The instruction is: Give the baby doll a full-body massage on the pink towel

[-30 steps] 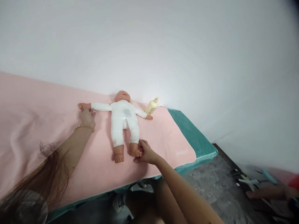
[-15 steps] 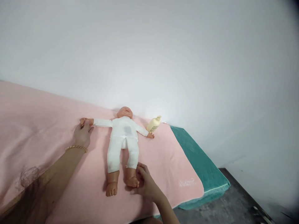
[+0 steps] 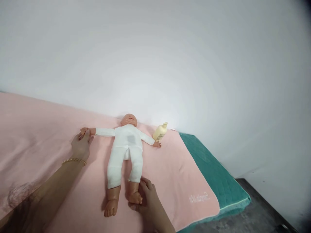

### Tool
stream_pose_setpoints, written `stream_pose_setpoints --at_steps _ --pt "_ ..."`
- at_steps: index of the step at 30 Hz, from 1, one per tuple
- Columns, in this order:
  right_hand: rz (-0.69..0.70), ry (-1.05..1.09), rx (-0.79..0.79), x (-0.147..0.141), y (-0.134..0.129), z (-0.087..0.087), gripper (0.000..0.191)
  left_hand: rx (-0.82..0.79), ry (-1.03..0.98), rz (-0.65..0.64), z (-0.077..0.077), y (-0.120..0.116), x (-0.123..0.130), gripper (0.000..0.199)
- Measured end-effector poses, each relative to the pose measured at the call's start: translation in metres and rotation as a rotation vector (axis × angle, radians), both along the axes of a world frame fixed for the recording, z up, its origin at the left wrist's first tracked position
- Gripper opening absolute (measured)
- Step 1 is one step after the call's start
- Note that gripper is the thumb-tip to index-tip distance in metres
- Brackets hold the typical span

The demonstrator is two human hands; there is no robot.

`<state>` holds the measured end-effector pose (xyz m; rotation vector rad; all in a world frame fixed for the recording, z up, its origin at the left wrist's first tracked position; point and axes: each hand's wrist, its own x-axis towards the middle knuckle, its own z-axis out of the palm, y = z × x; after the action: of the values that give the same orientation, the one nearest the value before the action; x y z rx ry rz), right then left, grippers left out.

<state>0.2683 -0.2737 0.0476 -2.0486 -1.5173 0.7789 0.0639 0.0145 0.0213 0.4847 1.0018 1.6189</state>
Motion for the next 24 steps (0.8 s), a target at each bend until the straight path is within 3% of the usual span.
stream_pose_setpoints --at_steps 4,7,13,18,24 --pt "0.002 0.024 -0.035 0.005 -0.007 -0.004 0.072 0.025 0.037 0.018 -0.001 0.000 0.002 0.012" --pt "0.003 0.032 0.007 0.012 -0.013 -0.018 0.071 0.031 0.092 0.038 -0.003 0.002 0.002 0.014" --pt "-0.062 0.233 0.354 0.018 -0.024 -0.048 0.058 0.032 0.330 0.053 0.003 0.006 0.002 0.024" --pt "-0.021 0.285 0.488 0.016 -0.026 -0.036 0.049 0.100 0.532 0.052 0.028 0.010 0.019 0.036" --pt "0.089 0.394 0.551 0.019 -0.013 -0.008 0.050 0.276 0.672 -0.116 0.050 0.003 0.040 0.033"
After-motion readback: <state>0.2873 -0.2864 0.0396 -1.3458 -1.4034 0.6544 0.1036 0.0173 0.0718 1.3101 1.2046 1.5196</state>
